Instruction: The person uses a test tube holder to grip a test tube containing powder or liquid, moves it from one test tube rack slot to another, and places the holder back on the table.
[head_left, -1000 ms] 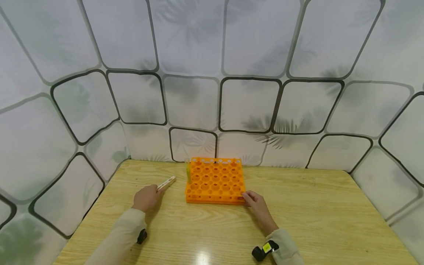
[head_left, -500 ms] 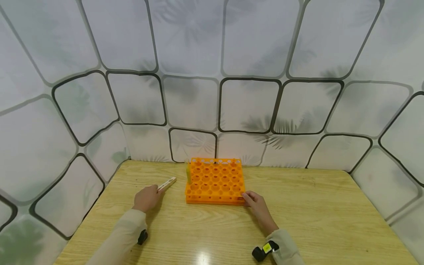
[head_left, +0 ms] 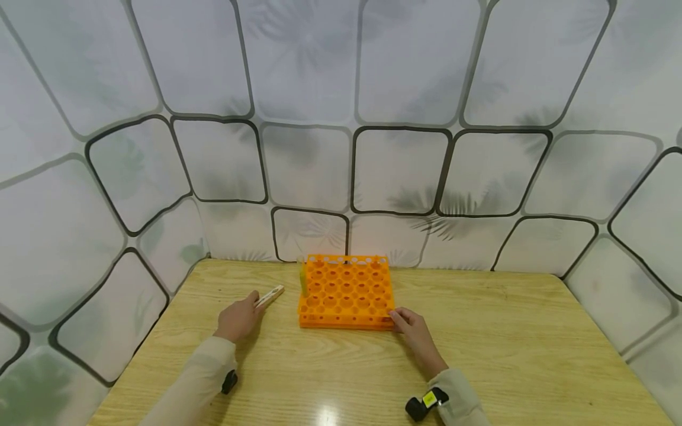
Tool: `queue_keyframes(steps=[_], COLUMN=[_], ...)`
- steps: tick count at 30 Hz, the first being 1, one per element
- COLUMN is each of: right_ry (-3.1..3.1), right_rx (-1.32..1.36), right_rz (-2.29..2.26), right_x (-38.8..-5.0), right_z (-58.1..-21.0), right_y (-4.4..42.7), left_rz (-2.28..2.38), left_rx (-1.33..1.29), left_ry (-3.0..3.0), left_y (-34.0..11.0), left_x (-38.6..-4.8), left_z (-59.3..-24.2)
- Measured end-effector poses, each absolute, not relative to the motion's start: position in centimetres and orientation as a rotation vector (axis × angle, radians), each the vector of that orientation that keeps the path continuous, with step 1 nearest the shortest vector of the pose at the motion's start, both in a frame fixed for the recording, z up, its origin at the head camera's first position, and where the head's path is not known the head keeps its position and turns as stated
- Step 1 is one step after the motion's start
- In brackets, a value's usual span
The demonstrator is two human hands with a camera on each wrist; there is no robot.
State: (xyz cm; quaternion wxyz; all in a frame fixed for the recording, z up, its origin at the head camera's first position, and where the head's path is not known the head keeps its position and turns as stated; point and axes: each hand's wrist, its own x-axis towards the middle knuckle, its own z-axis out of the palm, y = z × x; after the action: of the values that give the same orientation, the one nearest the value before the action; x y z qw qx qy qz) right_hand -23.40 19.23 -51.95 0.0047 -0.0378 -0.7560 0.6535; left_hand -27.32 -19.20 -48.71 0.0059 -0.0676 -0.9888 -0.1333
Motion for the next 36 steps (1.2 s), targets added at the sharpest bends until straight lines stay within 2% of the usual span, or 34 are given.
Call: queue_keyframes(steps=[36], right_ry=[-2.413], right_rx=[-0.107], right_rz=[2.002], right_x=[-23.08], right_z=[-51.55], right_y=[19.20], left_rz=[-0.365], left_rx=[-0.113], left_ry=[-3.032], left_y=[-18.66], left_x=[-27.07], left_z=[-48.67])
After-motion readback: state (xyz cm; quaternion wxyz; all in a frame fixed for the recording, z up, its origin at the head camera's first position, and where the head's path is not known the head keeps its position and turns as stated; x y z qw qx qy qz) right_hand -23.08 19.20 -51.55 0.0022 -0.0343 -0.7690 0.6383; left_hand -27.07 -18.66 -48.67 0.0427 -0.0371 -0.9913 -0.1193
